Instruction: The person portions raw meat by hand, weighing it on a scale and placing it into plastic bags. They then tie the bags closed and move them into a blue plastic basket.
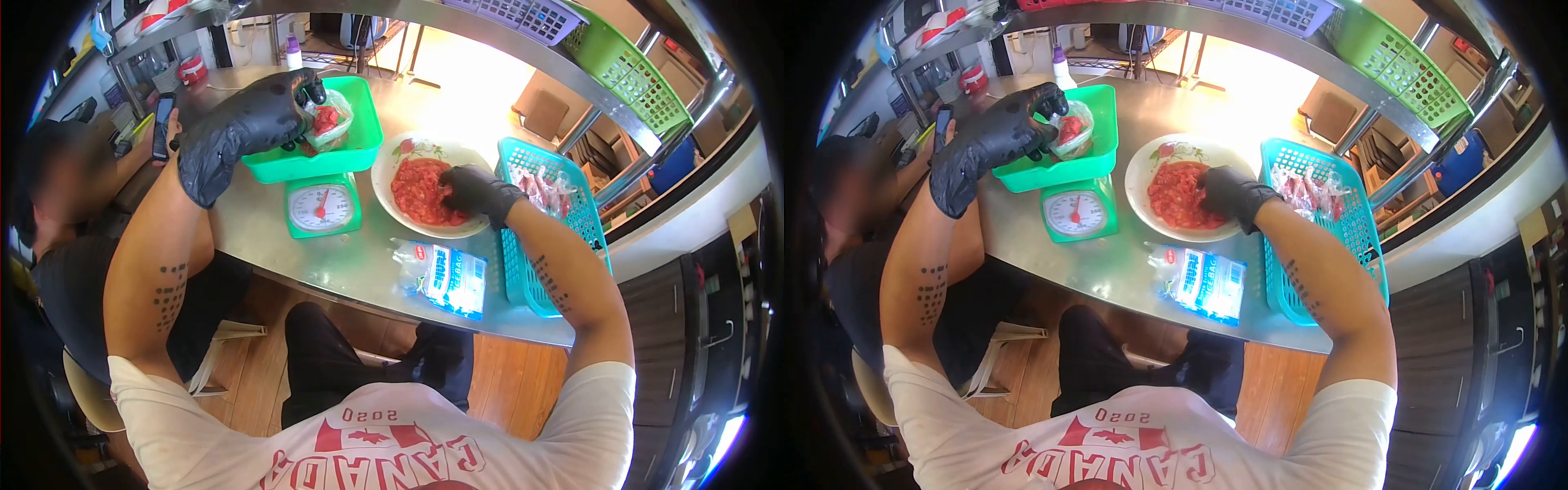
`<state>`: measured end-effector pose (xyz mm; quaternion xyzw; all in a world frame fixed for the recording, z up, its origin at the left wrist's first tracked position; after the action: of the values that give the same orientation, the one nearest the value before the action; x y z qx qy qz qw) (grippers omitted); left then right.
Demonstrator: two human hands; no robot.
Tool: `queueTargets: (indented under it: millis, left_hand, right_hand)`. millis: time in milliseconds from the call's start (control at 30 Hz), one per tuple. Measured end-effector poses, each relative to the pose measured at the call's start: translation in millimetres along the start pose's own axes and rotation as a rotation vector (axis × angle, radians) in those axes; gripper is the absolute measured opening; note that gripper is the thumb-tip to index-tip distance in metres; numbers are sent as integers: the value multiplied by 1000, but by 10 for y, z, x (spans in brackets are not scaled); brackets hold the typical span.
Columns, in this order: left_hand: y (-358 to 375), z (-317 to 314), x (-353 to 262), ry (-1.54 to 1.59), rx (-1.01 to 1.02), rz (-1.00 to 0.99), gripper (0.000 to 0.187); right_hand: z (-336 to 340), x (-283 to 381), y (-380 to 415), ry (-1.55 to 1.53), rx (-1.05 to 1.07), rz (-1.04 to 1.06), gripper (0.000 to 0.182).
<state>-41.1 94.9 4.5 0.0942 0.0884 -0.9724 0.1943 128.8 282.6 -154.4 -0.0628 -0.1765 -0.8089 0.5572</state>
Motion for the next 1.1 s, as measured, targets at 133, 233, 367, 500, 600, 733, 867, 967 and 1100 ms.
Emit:
queueTargets:
  millis: [133, 233, 367, 500, 600, 733, 867, 967, 1100]
  left_hand:
    - [50, -49, 15, 308, 80, 66, 31]
    - [2, -16, 33, 284, 72, 52, 22]
    - [-70, -39, 194, 357, 12, 59, 20]
    - [-32, -55, 150, 420, 31, 85, 25]
    - [-11, -29, 35, 357, 96, 66, 25]
    - [1, 14, 77, 327, 13, 68, 25]
    - [2, -8, 28, 345, 89, 37, 26]
    - [-17, -23, 69, 328, 103, 58, 27]
    - [28, -13, 43, 401, 62, 63, 30]
  right_hand:
    - [197, 26, -45, 21, -115, 262, 31]
    - [291, -174, 23, -668, 89, -17, 23]
    - [286, -302, 3, -770, 66, -9, 23]
    - [190, -306, -29, -613, 10, 0, 33]
    - [89, -41, 10, -352, 2, -11, 42]
    - [81, -33, -99, -67, -103, 48, 33]
    - [333, -93, -99, -309, -109, 53, 19]
    - [578, -21, -11, -770, -45, 75, 20]
    - [635, 21, 42, -1142, -20, 102, 21]
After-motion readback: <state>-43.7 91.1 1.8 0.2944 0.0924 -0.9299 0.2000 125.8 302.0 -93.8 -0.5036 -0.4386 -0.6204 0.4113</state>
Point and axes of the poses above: each hand's wrist, its own y-axis away from the middle knuckle, its own z-axis out of the back of the hand, x = y × z, the point moved 10 cm from there along -y, towards the middle knuckle, and after that the axes turned 10 degrees about -y, right-handed, at the moved point
